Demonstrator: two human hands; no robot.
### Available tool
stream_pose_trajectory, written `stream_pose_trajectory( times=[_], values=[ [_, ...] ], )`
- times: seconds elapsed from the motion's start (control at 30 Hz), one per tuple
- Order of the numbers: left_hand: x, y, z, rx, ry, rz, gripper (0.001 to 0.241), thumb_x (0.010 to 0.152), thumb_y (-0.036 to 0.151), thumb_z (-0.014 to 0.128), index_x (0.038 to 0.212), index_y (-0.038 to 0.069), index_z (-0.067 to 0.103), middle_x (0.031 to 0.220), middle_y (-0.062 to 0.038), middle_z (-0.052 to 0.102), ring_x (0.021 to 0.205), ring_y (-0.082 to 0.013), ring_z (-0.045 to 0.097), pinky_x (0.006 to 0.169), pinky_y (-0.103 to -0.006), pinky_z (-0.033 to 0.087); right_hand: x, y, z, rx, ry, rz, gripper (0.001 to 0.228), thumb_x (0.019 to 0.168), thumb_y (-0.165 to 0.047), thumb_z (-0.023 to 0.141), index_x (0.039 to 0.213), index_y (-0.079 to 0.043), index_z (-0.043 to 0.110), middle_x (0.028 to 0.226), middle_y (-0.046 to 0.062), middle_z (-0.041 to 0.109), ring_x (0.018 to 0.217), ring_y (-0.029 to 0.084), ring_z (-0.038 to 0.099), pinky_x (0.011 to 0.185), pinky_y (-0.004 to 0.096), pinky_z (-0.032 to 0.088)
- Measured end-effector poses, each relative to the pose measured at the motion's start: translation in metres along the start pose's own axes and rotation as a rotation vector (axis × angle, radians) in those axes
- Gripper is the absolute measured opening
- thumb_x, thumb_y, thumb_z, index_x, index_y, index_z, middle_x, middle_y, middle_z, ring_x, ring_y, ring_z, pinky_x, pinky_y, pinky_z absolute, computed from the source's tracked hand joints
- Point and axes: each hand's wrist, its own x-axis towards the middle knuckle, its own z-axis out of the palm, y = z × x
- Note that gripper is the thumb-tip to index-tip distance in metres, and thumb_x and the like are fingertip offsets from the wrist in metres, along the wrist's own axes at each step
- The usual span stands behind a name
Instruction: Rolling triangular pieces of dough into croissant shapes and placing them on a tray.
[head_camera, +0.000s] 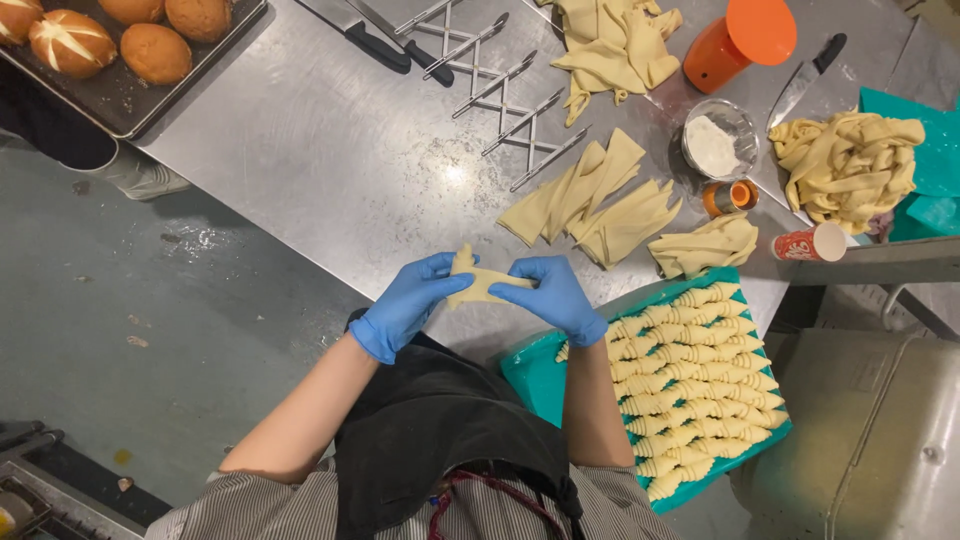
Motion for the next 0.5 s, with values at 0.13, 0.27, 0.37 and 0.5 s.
stream_pose_trajectory(
  times=[0.13,0.27,0.37,0.5],
  values=[
    [-0.011,0.008,0.018,0.238,0.034,0.04,0.052,0.087,0.018,0.077,0.133,-0.003,0.064,0.121,-0.008,0.071,0.107,-0.0117,0.065,0.096,-0.0256,0.051,-0.008,-0.005,-0.001,-0.022,0.033,-0.031,0.02,0.084,-0.019,0.084,0.078,-0.003,0.074,0.066,-0.005,0.059,0.064,0.001,0.049,0.056,0.023,0.039],
    [-0.009,0.001,0.011,0.143,-0.028,-0.015,0.053,0.088,0.018,0.078,0.133,-0.007,0.066,0.119,-0.011,0.072,0.106,-0.0138,0.066,0.097,-0.0267,0.051,-0.013,-0.005,-0.007,-0.063,0.042,-0.02,0.019,0.081,-0.019,0.085,0.078,-0.003,0.075,0.065,-0.003,0.062,0.062,0.002,0.05,0.055,0.023,0.04],
    [-0.013,0.004,0.025,0.129,-0.048,-0.013,0.052,0.089,0.016,0.077,0.133,-0.007,0.064,0.12,-0.01,0.072,0.108,-0.0128,0.066,0.098,-0.0262,0.05,-0.013,-0.006,-0.004,-0.035,0.049,-0.043,0.017,0.081,-0.018,0.084,0.079,-0.003,0.076,0.067,-0.004,0.064,0.064,0.001,0.052,0.056,0.022,0.041],
    [-0.022,0.017,0.026,0.112,-0.05,-0.024,0.054,0.086,0.012,0.077,0.136,-0.004,0.062,0.118,-0.01,0.071,0.105,-0.0143,0.066,0.096,-0.0279,0.052,-0.017,-0.004,-0.011,0.006,0.041,-0.074,0.015,0.081,-0.017,0.084,0.081,-0.004,0.076,0.07,-0.004,0.067,0.066,0.002,0.056,0.058,0.022,0.043]
  ],
)
